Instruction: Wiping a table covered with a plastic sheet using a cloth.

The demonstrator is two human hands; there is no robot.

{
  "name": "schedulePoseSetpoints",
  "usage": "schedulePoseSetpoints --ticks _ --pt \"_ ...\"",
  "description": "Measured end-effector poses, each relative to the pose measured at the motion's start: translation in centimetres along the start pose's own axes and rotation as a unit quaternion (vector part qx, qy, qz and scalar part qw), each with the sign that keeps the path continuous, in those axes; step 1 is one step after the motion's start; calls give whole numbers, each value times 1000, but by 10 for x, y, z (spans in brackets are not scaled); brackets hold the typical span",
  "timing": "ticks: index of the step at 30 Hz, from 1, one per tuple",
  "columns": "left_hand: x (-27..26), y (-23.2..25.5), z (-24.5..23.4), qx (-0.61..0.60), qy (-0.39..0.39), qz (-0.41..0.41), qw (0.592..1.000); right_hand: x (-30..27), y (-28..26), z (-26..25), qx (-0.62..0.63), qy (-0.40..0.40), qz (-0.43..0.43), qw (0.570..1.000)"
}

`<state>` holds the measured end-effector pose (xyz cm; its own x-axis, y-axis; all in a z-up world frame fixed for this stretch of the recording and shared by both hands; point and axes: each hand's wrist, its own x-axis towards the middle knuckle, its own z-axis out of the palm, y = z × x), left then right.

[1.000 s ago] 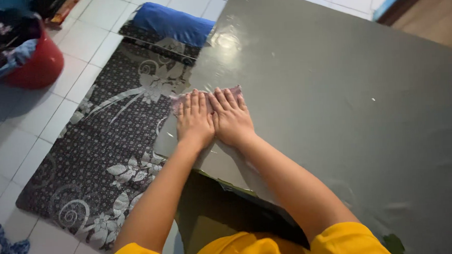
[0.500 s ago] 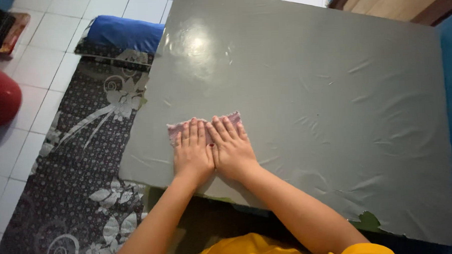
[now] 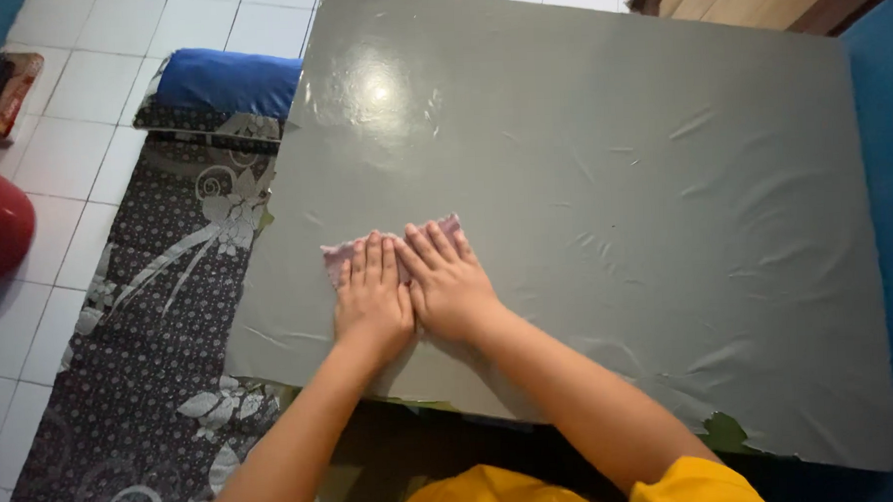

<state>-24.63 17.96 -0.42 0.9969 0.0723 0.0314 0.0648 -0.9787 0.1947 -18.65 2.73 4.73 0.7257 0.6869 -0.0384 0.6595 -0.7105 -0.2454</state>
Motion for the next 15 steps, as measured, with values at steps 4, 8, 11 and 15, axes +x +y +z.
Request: schedulePoseSetpoints --ticks 4,8,11,15 --pt "44 16 18 -8 3 -5 1000 21 42 1 30 4 -2 1000" --pt "79 52 15 -14 -31 12 999 12 82 -9 9 -4 36 999" --pt "89 85 18 -36 -46 36 998 -10 107 -8 0 30 70 997" --pt "87 114 38 -27 -20 100 994 -48 117 -12 11 63 122 990"
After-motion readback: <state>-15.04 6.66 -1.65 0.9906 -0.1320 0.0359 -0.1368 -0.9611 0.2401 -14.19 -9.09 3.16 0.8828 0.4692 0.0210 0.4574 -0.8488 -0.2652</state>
